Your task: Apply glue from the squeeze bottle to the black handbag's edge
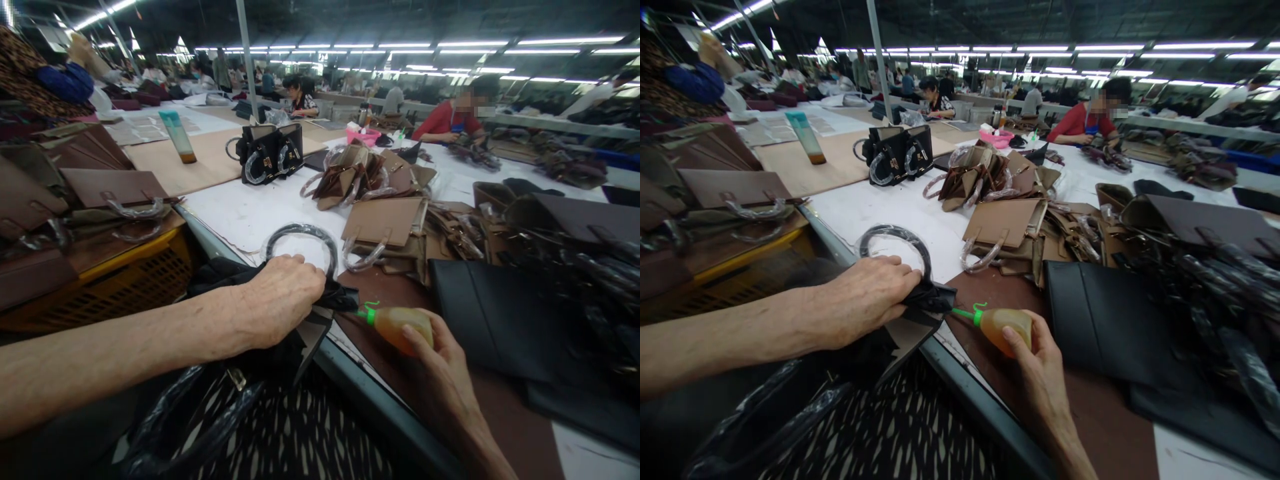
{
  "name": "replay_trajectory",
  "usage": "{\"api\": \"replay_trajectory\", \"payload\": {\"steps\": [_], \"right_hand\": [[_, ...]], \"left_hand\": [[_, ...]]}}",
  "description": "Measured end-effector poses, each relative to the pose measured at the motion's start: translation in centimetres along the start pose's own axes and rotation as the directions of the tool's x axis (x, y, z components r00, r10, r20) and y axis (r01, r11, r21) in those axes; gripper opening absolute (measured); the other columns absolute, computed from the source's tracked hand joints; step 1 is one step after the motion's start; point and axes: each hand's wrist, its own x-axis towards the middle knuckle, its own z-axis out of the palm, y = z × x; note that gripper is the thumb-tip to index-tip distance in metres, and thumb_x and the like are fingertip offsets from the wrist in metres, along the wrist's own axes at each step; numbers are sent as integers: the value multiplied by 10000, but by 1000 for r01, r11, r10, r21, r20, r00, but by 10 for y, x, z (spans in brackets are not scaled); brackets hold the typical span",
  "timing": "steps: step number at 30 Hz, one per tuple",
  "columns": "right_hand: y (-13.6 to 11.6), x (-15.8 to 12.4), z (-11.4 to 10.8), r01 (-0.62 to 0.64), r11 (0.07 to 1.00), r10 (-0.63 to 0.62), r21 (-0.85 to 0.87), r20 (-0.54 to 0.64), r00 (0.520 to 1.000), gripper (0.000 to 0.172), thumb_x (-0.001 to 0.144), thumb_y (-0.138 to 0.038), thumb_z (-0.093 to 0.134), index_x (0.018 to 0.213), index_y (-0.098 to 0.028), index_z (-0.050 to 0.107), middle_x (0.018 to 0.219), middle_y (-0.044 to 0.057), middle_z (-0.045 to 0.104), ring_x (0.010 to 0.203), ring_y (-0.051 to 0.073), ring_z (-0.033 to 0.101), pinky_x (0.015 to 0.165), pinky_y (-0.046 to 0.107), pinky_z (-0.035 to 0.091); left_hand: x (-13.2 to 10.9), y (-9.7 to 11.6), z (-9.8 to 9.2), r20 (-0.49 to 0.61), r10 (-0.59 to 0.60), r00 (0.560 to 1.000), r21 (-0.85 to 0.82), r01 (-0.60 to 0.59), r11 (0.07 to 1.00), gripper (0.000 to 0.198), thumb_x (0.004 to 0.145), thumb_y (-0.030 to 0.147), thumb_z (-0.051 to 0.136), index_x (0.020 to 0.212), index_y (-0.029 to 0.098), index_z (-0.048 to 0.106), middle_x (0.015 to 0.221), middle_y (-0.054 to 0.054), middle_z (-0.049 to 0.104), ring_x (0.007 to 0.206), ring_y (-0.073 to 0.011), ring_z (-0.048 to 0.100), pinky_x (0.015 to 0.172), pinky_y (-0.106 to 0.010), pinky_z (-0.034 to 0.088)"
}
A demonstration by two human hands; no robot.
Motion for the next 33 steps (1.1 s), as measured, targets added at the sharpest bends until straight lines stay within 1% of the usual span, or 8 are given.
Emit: {"api": "replay_trajectory", "payload": {"steps": [4,8,14,18,23,26,28,33], "right_hand": [[3,8,6,27,999,-28,29,28,999,441,805,-450,647,1143,-221,479,997,39,592,882,264,569,704,315,502],[-1,9,8,28,1000,-28,6,20,999,469,768,-459,681,1120,-220,483,944,21,599,855,242,568,713,285,489],[-12,-4,3,-54,998,58,-42,76,995,467,758,-499,674,1090,-216,506,882,12,607,767,218,568,636,253,489],[-13,-8,1,-88,995,91,-36,95,991,463,760,-523,663,1077,-222,512,894,10,602,766,212,559,595,236,487],[-16,-7,1,-24,992,32,-122,70,997,455,757,-533,657,1051,-210,529,880,6,605,790,211,553,635,232,477],[-21,-7,-1,-2,989,22,-150,133,991,464,770,-538,640,1060,-195,525,889,14,607,806,214,552,660,236,471],[-24,-7,-2,1,988,25,-156,160,987,456,777,-541,630,1041,-183,531,876,17,608,801,211,550,666,234,466],[-24,-8,-2,-15,989,32,-149,114,993,462,773,-559,624,1016,-173,544,842,19,610,774,206,541,641,235,452]], "left_hand": [[5,-3,-5,37,-38,999,-15,39,999,121,777,158,523,875,127,587,820,-102,612,820,-277,575,709,-372,466],[5,-2,-5,13,-31,999,-13,31,999,119,775,158,521,869,133,589,814,-94,612,801,-277,571,692,-376,464],[1,0,-3,21,-38,999,-17,39,999,108,785,143,522,873,130,582,852,-91,610,803,-259,557,685,-356,450],[-1,1,-2,38,-41,998,-40,42,998,117,796,140,518,897,123,574,878,-95,608,827,-252,543,707,-353,447],[-3,3,-2,58,-53,997,-58,57,997,118,807,138,513,914,119,559,895,-99,598,843,-243,526,722,-349,444],[-5,4,3,62,-50,997,-69,54,996,117,804,136,513,914,120,546,906,-99,587,865,-250,516,747,-368,443],[-7,5,9,36,-34,999,-78,37,996,124,795,135,523,917,122,535,916,-95,579,890,-253,507,785,-383,437],[-10,4,20,-30,-18,999,-76,16,997,150,775,128,541,924,127,522,915,-87,570,890,-261,495,779,-405,437]]}}
